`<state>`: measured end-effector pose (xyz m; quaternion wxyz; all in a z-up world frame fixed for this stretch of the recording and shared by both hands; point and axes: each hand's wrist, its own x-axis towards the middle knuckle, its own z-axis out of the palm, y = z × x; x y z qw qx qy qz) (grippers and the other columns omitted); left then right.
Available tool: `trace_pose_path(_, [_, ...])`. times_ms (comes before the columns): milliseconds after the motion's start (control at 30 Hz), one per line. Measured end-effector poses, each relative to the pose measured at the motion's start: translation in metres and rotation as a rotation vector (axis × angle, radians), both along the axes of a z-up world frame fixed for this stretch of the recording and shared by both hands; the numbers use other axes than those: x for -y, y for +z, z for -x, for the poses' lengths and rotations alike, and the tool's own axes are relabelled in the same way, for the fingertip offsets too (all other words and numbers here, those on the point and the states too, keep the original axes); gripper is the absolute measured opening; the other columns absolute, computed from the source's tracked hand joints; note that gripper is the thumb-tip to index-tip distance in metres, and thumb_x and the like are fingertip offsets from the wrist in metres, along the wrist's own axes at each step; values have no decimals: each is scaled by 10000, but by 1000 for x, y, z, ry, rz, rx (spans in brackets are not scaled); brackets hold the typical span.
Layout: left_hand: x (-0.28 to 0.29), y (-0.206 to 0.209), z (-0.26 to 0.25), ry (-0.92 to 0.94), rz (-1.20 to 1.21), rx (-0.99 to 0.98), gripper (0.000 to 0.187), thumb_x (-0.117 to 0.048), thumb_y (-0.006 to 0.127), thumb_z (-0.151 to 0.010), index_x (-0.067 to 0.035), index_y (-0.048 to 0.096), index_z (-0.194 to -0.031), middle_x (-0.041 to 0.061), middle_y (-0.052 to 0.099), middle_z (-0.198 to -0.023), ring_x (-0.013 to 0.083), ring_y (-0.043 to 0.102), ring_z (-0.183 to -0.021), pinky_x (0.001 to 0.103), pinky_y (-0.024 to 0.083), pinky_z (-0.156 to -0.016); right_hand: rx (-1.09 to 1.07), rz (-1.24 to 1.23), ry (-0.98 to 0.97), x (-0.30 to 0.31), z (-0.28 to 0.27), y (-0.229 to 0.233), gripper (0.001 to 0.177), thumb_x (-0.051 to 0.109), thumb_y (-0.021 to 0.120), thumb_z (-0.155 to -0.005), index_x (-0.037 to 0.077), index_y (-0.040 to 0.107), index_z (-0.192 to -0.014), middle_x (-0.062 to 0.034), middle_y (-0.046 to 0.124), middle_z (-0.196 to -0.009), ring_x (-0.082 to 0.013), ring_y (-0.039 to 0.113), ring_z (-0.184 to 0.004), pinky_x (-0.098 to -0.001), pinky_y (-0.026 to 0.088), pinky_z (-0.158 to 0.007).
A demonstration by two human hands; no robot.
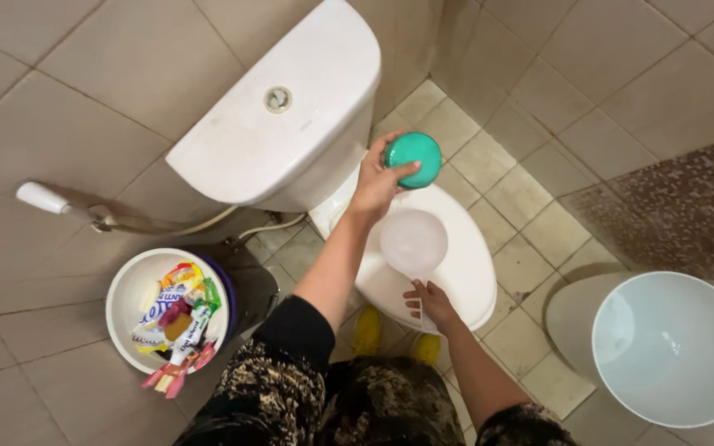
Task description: The person cleans a plastic ball, a bar of soap, several toothbrushes, and a tube of toothpaste by rinsing them with water from a scoop over a toilet, then places them into wall-mounted storage or a bucket.
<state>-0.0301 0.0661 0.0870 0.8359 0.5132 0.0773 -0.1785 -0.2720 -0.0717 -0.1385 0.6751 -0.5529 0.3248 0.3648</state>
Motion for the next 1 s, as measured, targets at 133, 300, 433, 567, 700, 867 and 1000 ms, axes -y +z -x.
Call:
trace_pose_path(133, [-9, 14, 18, 83, -208, 3, 644, 54, 788, -763, -69, 530, -1340, 128, 661, -1273, 262, 688, -1057, 409, 647, -743, -92, 62, 161, 8, -13, -7, 867, 649, 508, -917, 29, 430, -1517, -152, 675, -1319, -275, 616, -1137, -450, 522, -922])
trace_pose_path(300, [-8, 20, 38, 47, -157, 126, 572, 34, 797, -786, 23, 536, -1295, 178, 676, -1239, 253, 714, -1005, 364, 678, -721, 398, 602, 292, 34, -62, 42, 852, 643, 559, -1001, -34, 471, -1509, -224, 613, -1397, -296, 611, -1239, -395, 468, -1058])
trace_pose_path(433, [18, 39, 49, -9, -145, 156, 557, 0, 805, -803, 14, 537, -1291, 155, 671, -1241, 244, 689, -1058, 356, 649, -767, 433, -158, -384, 59, -116, 175, 662, 563, 551, -946, 153, 477, -1461, -50, 519, -1479, -289, 542, -1297, -497, 542, -983])
trace_pose_path(567, [48, 91, 53, -103, -142, 260, 539, -92, 826, -836, -13, 583, -1311, 141, 661, -1220, 246, 662, -1087, 357, 620, -804, 705, -104, -386, 88, -119, 346, 390, 347, 597, -1084, 10, 542, -1271, -114, 578, -1242, -299, 667, -1050, -547, 674, -814])
trace_pose_path(700, [75, 170, 55, -224, -87, 399, 711, -353, 817, -831, -66, 566, -1430, 179, 558, -1369, 277, 626, -1213, 397, 627, -863, 988, 333, -136, 104, -92, 480, 289, 128, 678, -1063, 9, 588, -1310, -87, 678, -1115, -240, 723, -872, -380, 627, -730])
trace_pose_path(867, [77, 208, 67, -213, -422, 635, 757, -536, 725, -942, -75, 550, -1515, 209, 475, -1558, 352, 495, -1456, 459, 466, -1132, 1235, 97, -637, 152, -50, 508, 229, 110, 663, -1112, -6, 632, -1307, -128, 727, -1187, -209, 782, -1064, -312, 664, -792])
trace_pose_path(1000, [67, 171, 86, -235, -790, 851, 701, -375, 778, -903, -77, 528, -1486, 236, 337, -1597, 463, 370, -1476, 499, 380, -1191, 1008, 810, -592, 207, -47, 366, 388, 212, 780, -966, -16, 629, -1240, -244, 689, -1150, -395, 681, -1076, -467, 551, -867])
